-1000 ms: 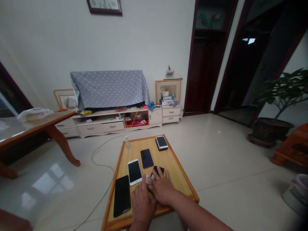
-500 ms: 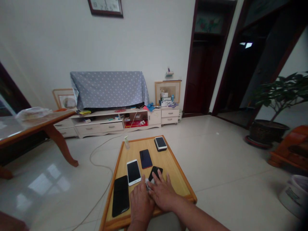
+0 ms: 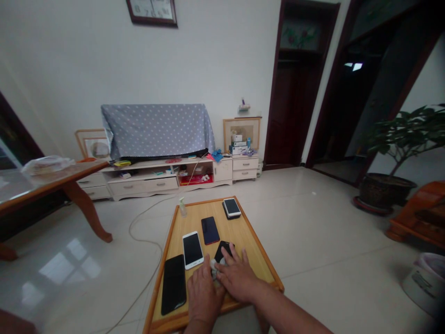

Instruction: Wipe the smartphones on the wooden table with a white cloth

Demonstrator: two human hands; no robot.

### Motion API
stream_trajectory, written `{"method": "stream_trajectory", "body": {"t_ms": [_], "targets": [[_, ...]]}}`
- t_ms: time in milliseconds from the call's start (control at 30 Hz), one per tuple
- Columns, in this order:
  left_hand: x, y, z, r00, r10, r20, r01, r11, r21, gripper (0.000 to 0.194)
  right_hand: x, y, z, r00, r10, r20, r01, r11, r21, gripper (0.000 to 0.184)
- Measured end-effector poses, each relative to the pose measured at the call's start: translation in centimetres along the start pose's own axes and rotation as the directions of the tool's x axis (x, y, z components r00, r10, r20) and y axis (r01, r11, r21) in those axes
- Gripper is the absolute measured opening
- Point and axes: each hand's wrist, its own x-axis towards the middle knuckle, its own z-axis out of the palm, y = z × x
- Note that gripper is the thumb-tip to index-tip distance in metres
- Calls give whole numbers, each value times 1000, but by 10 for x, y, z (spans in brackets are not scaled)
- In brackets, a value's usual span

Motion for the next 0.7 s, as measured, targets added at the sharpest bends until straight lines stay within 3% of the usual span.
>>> {"method": "stream_trajectory", "body": {"t_ms": [100, 167, 367, 567, 700], "targets": [[0, 2, -2, 1000, -4, -12, 4, 1000, -8, 76, 5, 10, -12, 985, 171, -17, -172, 985, -29, 50], [0, 3, -4, 1000, -10, -15, 10, 1000, -11, 77, 5, 15, -17, 977, 213, -15, -213, 976, -37, 51], [-1, 1, -1, 1000, 15, -11, -15, 1000, 19, 72, -9, 9, -6, 996, -1, 93, -4, 999, 48, 51], [-1, 1, 0, 999, 15, -33, -14, 999, 35, 75, -2, 18, -20, 971, 234, 42, -232, 972, -41, 55], [0, 1, 0, 999, 22, -38, -22, 1000, 21, 73, -6, 15, -17, 986, 132, 103, -130, 991, -28, 55]]}}
